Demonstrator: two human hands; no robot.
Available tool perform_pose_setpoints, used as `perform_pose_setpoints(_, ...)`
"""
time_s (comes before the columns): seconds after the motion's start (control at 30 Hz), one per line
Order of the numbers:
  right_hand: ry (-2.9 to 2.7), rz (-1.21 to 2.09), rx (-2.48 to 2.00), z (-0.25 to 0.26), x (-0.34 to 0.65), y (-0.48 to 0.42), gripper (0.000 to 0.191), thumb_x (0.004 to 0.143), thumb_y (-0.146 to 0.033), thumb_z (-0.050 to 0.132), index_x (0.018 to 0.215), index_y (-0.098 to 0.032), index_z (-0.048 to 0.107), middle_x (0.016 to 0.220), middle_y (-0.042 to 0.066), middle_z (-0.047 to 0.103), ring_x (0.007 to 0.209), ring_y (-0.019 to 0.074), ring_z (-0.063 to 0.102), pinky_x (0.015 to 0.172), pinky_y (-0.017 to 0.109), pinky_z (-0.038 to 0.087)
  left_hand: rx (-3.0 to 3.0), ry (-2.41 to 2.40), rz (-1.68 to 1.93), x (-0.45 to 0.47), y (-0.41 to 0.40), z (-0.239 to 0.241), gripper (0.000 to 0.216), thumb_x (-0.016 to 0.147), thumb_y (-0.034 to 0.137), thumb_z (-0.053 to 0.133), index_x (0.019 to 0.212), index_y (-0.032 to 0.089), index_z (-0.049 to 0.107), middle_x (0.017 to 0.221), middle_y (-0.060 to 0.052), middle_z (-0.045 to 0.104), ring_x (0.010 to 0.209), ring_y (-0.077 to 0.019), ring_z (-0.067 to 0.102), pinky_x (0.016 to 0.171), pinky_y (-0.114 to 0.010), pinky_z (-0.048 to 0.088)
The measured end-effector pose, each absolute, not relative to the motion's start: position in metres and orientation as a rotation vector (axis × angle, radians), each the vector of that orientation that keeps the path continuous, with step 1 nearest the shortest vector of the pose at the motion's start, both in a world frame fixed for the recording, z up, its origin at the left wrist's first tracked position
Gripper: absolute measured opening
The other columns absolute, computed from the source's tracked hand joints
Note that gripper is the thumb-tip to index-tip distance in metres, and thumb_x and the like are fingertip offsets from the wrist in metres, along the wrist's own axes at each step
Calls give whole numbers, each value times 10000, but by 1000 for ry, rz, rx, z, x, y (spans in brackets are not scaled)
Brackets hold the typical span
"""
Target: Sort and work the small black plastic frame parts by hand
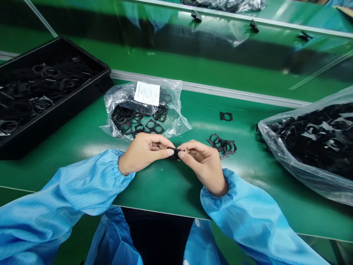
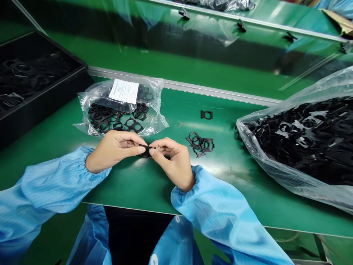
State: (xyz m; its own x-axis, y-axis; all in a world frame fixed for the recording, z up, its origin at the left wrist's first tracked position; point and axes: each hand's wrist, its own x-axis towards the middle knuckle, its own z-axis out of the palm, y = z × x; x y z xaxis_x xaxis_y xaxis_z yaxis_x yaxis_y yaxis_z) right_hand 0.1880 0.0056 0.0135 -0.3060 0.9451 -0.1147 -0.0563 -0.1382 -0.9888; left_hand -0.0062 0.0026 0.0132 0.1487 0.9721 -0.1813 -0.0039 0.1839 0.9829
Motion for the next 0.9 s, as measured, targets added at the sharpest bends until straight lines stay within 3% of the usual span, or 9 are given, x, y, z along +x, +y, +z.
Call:
perform_pose_setpoints(0.5, -1258, 1688, -1042, 14, 190, 9, 359, 687, -469, 922, 739, -181, 714, 681, -13, 642, 626, 109, 571, 605, 250, 487, 936, 1095, 930, -8, 4, 14, 188, 628, 225, 921, 763, 157, 809, 749, -30, 787, 709, -140, 732, 710, -213, 614)
perform_pose_setpoints(0.9, -1291, 1617, -1107, 18, 185, 4, 362, 709, -465, 903, 686, -177, 684, 643, -22, 608, 583, 99, 547, 571, 246, 461, 1074, 1111, 905, -8, 4, 15, 119, 652, 183, 858, 732, 141, 779, 654, -10, 731, 614, -111, 665, 607, -189, 570)
